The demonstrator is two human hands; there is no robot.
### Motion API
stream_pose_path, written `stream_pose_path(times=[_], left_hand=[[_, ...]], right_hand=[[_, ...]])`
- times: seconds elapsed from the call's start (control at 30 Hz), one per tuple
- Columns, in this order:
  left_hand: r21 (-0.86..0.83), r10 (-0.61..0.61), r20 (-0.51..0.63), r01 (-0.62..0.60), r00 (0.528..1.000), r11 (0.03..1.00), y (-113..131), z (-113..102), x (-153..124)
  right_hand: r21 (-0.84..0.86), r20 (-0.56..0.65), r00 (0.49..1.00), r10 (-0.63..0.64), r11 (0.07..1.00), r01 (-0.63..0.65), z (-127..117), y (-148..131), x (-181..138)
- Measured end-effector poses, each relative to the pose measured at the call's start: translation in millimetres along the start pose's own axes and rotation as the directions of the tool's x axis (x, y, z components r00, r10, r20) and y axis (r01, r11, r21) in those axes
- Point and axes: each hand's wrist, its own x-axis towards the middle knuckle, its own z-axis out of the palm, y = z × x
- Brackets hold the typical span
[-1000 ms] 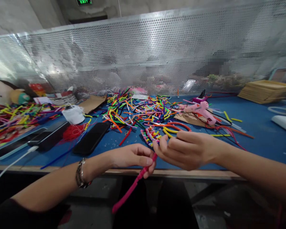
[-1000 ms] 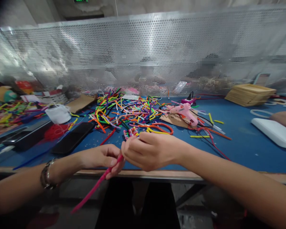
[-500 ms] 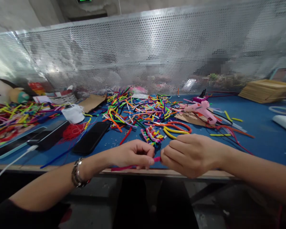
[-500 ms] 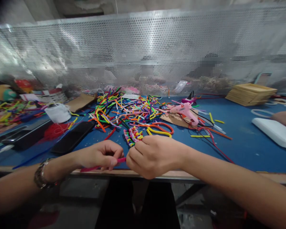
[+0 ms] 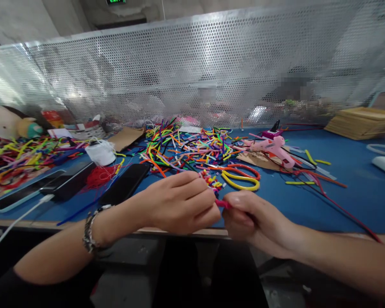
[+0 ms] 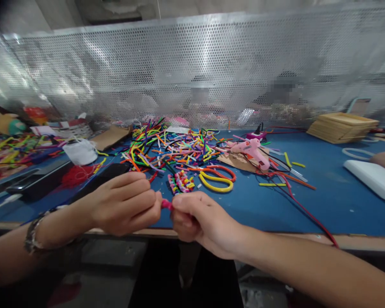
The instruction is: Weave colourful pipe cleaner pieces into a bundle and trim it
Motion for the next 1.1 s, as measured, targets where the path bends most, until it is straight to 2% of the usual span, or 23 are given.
stream_pose_path(times=[0.07, 0.1, 0.13, 0.17, 0.2, 0.23, 0.27, 0.3, 0.33, 0.37, 0.43, 0.5, 0.57, 0.67, 0.7, 0.73, 0.77, 0.83, 0.9, 0.93, 1.0, 1.03, 1.1], left_hand=[[-0.052, -0.074, -0.024, 0.073, 0.997, 0.996, -2, 4, 0], [-0.178, -0.16, 0.014, 0.16, 0.987, 0.971, -3, 7, -2], [-0.351, -0.252, 0.097, 0.271, 0.963, 0.896, -5, 11, -3], [-0.537, -0.317, 0.228, 0.39, 0.921, 0.748, -5, 15, -5], [-0.688, -0.327, 0.369, 0.493, 0.87, 0.533, -5, 20, -7], [-0.772, -0.291, 0.493, 0.567, 0.82, 0.287, -5, 23, -10], [-0.788, -0.224, 0.592, 0.615, 0.774, 0.043, -3, 27, -11], [-0.757, -0.151, 0.653, 0.634, 0.742, -0.159, -1, 30, -13], [-0.702, -0.08, 0.692, 0.643, 0.717, -0.308, 1, 32, -14], [-0.644, -0.03, 0.717, 0.645, 0.696, -0.412, 5, 34, -15], [-0.551, 0.043, 0.741, 0.644, 0.67, -0.531, 11, 36, -17], [-0.521, 0.068, 0.738, 0.631, 0.671, -0.575, 16, 36, -18], [-0.536, 0.063, 0.745, 0.653, 0.664, -0.535, 18, 35, -19], [-0.567, -0.006, 0.8, 0.752, 0.6, -0.335, 17, 34, -19], [-0.587, -0.042, 0.802, 0.772, 0.596, -0.245, 17, 33, -19], [-0.622, -0.08, 0.783, 0.772, 0.617, -0.135, 16, 33, -18], [-0.665, -0.124, 0.74, 0.746, 0.661, 0.007, 15, 33, -17], [-0.704, -0.214, 0.568, 0.604, 0.795, 0.374, 15, 32, -15], [-0.553, -0.244, 0.33, 0.397, 0.912, 0.733, 16, 29, -13], [-0.439, -0.229, 0.229, 0.31, 0.946, 0.843, 17, 26, -11], [-0.273, -0.179, 0.13, 0.208, 0.975, 0.939, 19, 18, -9], [-0.223, -0.155, 0.109, 0.176, 0.982, 0.959, 19, 14, -9], [-0.115, -0.084, 0.049, 0.09, 0.995, 0.989, 20, 6, -7]], right_hand=[[-0.208, 0.011, 0.997, -0.076, 0.975, 0.077, -4, -5, 2], [-0.411, 0.041, 0.988, -0.152, 0.898, 0.155, -8, -8, 3], [-0.631, 0.105, 0.967, -0.23, 0.737, 0.244, -12, -13, 4], [-0.807, 0.209, 0.931, -0.301, 0.485, 0.338, -17, -17, 5], [-0.878, 0.359, 0.864, -0.353, 0.187, 0.441, -21, -21, 5], [-0.863, 0.496, 0.794, -0.351, -0.094, 0.497, -24, -24, 4], [-0.792, 0.607, 0.729, -0.316, -0.32, 0.52, -26, -27, 3], [-0.699, 0.689, 0.676, -0.261, -0.487, 0.524, -28, -29, 2], [-0.612, 0.741, 0.639, -0.205, -0.596, 0.519, -28, -30, 1], [-0.54, 0.776, 0.612, -0.156, -0.666, 0.515, -28, -31, 0], [-0.432, 0.817, 0.571, -0.084, -0.745, 0.509, -28, -33, -2], [-0.364, 0.83, 0.556, -0.04, -0.795, 0.486, -29, -34, -3], [-0.317, 0.829, 0.559, -0.017, -0.838, 0.445, -30, -35, -5], [-0.309, 0.818, 0.575, -0.013, -0.853, 0.421, -32, -36, -6], [-0.331, 0.809, 0.587, -0.015, -0.838, 0.434, -32, -35, -5], [-0.363, 0.799, 0.601, -0.019, -0.812, 0.458, -32, -34, -4], [-0.404, 0.787, 0.617, -0.025, -0.777, 0.484, -32, -32, -3], [-0.503, 0.755, 0.654, -0.055, -0.688, 0.523, -31, -29, 0], [-0.618, 0.718, 0.684, -0.129, -0.57, 0.541, -30, -25, 4], [-0.677, 0.694, 0.698, -0.176, -0.489, 0.55, -29, -23, 5], [-0.792, 0.61, 0.745, -0.27, -0.242, 0.56, -26, -18, 5], [-0.835, 0.538, 0.789, -0.296, -0.059, 0.547, -24, -15, 5], [-0.82, 0.332, 0.907, -0.259, 0.397, 0.413, -18, -7, 3]])
